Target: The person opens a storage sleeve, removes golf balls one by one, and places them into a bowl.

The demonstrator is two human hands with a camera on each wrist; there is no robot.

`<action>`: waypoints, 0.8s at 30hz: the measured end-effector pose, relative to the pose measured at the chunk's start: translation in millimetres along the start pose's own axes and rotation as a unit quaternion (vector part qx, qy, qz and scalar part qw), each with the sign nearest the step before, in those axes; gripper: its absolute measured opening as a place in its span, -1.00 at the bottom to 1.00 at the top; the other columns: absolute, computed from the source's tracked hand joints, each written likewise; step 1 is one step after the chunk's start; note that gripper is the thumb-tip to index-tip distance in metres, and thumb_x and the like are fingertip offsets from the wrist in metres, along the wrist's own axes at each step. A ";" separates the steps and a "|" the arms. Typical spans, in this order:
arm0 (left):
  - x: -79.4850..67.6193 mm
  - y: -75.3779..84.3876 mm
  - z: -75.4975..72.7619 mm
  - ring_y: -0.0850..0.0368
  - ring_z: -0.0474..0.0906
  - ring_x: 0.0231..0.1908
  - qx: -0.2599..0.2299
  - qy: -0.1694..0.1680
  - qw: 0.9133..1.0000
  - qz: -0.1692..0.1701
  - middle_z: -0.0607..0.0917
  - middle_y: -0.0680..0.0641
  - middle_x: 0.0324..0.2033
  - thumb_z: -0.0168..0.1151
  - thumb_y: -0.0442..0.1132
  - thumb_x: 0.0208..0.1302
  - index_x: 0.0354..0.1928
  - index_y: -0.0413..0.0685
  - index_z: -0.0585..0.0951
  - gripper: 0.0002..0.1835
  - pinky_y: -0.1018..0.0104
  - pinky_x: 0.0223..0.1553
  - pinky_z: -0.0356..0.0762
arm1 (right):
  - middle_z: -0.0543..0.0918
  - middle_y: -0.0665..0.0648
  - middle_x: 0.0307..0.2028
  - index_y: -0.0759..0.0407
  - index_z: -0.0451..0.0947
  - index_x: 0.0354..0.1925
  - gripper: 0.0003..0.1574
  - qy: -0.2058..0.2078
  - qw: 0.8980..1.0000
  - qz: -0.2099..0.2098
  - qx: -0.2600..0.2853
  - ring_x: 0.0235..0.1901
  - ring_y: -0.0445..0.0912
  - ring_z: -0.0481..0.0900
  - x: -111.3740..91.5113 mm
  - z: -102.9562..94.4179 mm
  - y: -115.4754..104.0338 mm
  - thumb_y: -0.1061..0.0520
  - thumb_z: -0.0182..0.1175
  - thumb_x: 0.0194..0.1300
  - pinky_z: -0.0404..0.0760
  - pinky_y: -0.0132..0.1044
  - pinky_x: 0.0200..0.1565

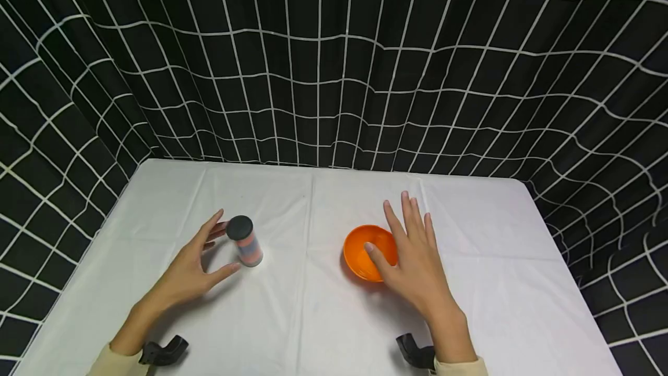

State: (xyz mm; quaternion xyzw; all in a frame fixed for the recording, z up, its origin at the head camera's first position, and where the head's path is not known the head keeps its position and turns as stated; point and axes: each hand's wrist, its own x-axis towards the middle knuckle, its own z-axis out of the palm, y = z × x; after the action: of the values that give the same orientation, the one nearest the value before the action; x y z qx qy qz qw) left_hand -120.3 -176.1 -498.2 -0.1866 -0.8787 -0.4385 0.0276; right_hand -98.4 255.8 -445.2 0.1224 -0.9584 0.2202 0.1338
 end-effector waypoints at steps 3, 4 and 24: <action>9.0 -1.2 13.4 -0.18 0.49 0.45 -0.079 -0.017 0.997 0.003 0.49 -0.19 0.45 0.59 -0.12 0.24 0.69 0.17 0.03 0.14 -0.15 0.43 0.51 | -0.09 0.20 0.73 -0.02 0.11 0.68 0.02 -0.004 1.000 0.000 0.023 0.73 0.18 -0.17 4.9 2.4 -13.7 -0.24 0.25 0.46 -0.33 0.05 0.74; 11.6 -2.1 17.2 -0.18 0.51 0.43 -0.098 -0.021 0.995 0.003 0.51 -0.18 0.42 0.59 -0.13 0.24 0.68 0.16 0.05 0.12 -0.15 0.41 0.53 | -0.09 0.19 0.73 -0.03 0.11 0.68 0.01 -0.006 1.000 0.000 0.031 0.73 0.19 -0.16 6.6 3.8 -18.1 -0.24 0.26 0.47 -0.32 0.04 0.74; 20.9 -22.5 48.9 0.44 0.63 0.20 -0.227 0.006 0.974 -0.009 0.71 -0.15 0.20 0.55 -0.32 0.23 0.32 -0.05 0.41 -0.32 0.54 0.29 0.56 | 0.44 0.00 0.54 -0.07 0.36 0.56 -0.21 -0.096 0.975 -0.033 0.198 0.55 -0.01 0.41 49.2 39.8 -106.6 -0.11 0.33 0.48 0.42 0.06 0.55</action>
State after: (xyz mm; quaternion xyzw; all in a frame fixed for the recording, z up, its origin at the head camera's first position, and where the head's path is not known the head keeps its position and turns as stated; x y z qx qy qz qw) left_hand -142.0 -143.9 -540.9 -0.1777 -0.7577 -0.6277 -0.0140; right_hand -121.0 136.0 -422.9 0.1986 -0.8998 0.3879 0.0213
